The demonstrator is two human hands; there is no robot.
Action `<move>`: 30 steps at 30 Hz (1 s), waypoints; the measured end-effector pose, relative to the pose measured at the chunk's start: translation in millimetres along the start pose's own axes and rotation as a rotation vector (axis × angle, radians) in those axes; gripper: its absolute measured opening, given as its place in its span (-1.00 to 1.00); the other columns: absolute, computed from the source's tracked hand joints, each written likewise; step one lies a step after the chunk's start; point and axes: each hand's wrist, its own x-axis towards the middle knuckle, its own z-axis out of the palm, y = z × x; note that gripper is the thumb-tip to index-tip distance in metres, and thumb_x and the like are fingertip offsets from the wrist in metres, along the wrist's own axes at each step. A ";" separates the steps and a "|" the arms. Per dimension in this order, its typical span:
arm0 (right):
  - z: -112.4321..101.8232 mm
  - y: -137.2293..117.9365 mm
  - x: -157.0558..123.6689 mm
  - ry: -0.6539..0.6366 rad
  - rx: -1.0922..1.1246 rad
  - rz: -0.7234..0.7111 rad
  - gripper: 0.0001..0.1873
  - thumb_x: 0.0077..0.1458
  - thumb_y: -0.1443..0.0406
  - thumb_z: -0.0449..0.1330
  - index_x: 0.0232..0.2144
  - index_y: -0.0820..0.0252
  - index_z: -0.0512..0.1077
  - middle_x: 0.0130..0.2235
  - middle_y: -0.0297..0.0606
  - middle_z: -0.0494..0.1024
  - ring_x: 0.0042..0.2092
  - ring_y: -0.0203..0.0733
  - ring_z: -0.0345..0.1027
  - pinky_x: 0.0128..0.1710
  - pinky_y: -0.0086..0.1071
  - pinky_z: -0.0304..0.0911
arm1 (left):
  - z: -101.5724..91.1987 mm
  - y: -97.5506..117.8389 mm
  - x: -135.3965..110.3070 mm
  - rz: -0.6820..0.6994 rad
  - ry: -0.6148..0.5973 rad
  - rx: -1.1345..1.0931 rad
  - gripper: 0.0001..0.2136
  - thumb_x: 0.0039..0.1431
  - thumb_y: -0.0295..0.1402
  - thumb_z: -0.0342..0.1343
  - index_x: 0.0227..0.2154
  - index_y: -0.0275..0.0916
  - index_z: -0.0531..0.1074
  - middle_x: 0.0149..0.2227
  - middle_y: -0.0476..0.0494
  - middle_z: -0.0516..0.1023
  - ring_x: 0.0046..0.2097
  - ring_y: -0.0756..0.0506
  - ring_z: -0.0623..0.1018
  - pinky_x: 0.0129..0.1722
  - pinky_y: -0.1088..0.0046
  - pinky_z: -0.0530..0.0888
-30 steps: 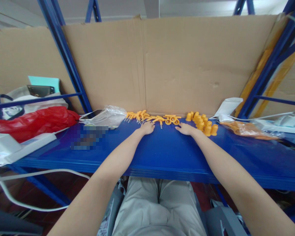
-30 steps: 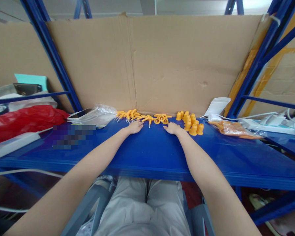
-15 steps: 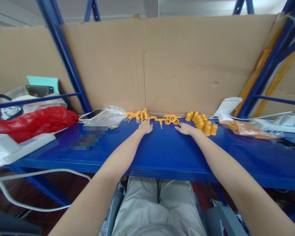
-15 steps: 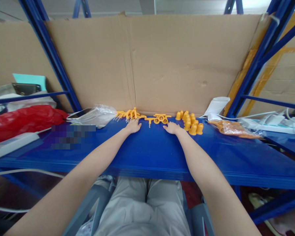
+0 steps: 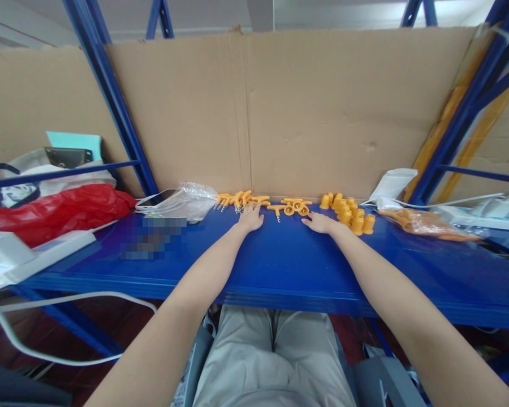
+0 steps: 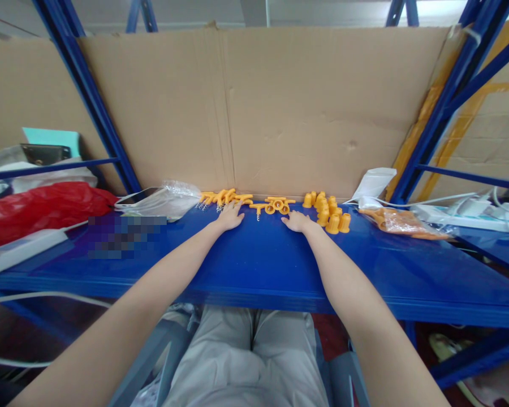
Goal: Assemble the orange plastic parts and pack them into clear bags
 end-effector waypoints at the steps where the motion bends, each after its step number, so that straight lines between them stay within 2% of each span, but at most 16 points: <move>1: -0.7 -0.7 -0.5 -0.020 0.006 0.008 -0.34 0.27 -0.02 -0.08 0.24 0.25 0.25 0.23 0.04 0.33 0.24 0.09 0.21 0.23 -0.07 0.05 | -0.9 0.7 -0.6 -0.003 -0.005 0.007 -0.45 0.29 -0.28 -0.12 0.32 -0.30 0.03 0.37 -0.32 0.07 0.38 -0.22 0.07 0.33 0.24 0.07; 6: -3.8 -3.8 -1.7 -0.068 0.012 0.047 -0.32 0.28 -0.02 -0.11 0.27 0.28 0.21 0.27 0.07 0.27 0.26 0.11 0.17 0.23 -0.06 0.04 | -5.7 7.4 -6.9 0.027 0.026 0.015 -0.47 0.29 -0.25 -0.11 0.31 -0.15 0.08 0.38 -0.22 0.06 0.37 -0.26 0.09 0.28 0.09 0.18; 9: -3.6 -4.0 -1.0 -0.068 0.014 0.029 -0.32 0.28 -0.01 -0.11 0.27 0.29 0.22 0.27 0.07 0.27 0.27 0.09 0.16 0.24 -0.09 0.03 | -5.6 14.4 -10.4 0.147 0.038 0.016 -0.51 0.29 -0.29 -0.12 0.28 -0.03 0.14 0.36 -0.12 0.12 0.36 -0.26 0.12 0.25 0.03 0.21; 12: -2.3 -3.1 0.0 -0.060 0.008 0.038 -0.31 0.28 -0.03 -0.11 0.27 0.28 0.22 0.27 0.06 0.27 0.26 0.08 0.17 0.23 -0.11 0.04 | -2.2 21.8 -11.4 0.286 -0.004 0.021 -0.56 0.28 -0.35 -0.13 0.20 0.03 0.28 0.31 -0.05 0.22 0.32 -0.23 0.18 0.24 0.04 0.24; 16: -0.9 -1.1 0.6 -0.046 -0.001 0.033 -0.30 0.27 -0.06 -0.11 0.26 0.26 0.23 0.27 0.05 0.26 0.26 0.07 0.17 0.22 -0.12 0.06 | 0.5 26.4 -10.2 0.433 0.001 0.002 -0.65 0.26 -0.41 -0.12 -0.01 -0.10 0.48 0.15 -0.10 0.43 0.21 -0.18 0.34 0.22 0.15 0.28; 19: -0.7 -0.2 0.4 -0.046 -0.004 0.018 -0.31 0.28 -0.04 -0.11 0.26 0.26 0.23 0.28 0.05 0.26 0.27 0.07 0.16 0.22 -0.12 0.06 | -1.5 26.4 -10.1 0.494 0.034 -0.023 -0.73 0.22 -0.43 -0.05 -0.16 -0.17 0.53 0.02 -0.15 0.52 0.12 -0.17 0.41 0.18 0.17 0.31; 21: -1.0 -0.2 0.0 -0.047 0.001 0.008 -0.34 0.29 0.00 -0.11 0.26 0.27 0.23 0.28 0.05 0.25 0.28 0.07 0.15 0.23 -0.11 0.05 | -3.6 26.6 -10.9 0.516 0.050 -0.042 -0.79 0.21 -0.42 -0.01 -0.23 -0.19 0.53 0.01 -0.16 0.53 0.11 -0.19 0.41 0.17 0.14 0.32; 24: -1.5 -0.5 -0.2 -0.040 0.008 0.005 -0.36 0.29 0.03 -0.08 0.26 0.28 0.23 0.27 0.07 0.26 0.27 0.08 0.16 0.23 -0.09 0.05 | -6.0 28.3 -12.8 0.542 0.060 -0.070 -0.84 0.19 -0.40 0.03 -0.29 -0.20 0.53 0.03 -0.17 0.52 0.12 -0.21 0.42 0.15 0.13 0.33; 27: -0.5 -0.1 0.8 -0.038 0.005 0.014 -0.37 0.28 0.03 -0.07 0.25 0.28 0.24 0.26 0.08 0.28 0.26 0.09 0.19 0.22 -0.08 0.06 | -6.7 30.9 -14.6 0.587 0.054 -0.097 -0.86 0.20 -0.37 0.05 -0.32 -0.22 0.52 -0.04 -0.16 0.55 0.06 -0.19 0.47 0.10 0.19 0.38; 30: 2.4 1.4 2.9 -0.018 0.001 0.015 -0.38 0.27 0.05 -0.04 0.23 0.29 0.26 0.23 0.08 0.33 0.23 0.09 0.24 0.20 -0.10 0.11 | -6.4 33.0 -16.2 0.615 0.040 -0.142 -0.84 0.22 -0.33 0.05 -0.25 -0.23 0.50 -0.11 -0.16 0.58 -0.03 -0.15 0.53 0.03 0.27 0.43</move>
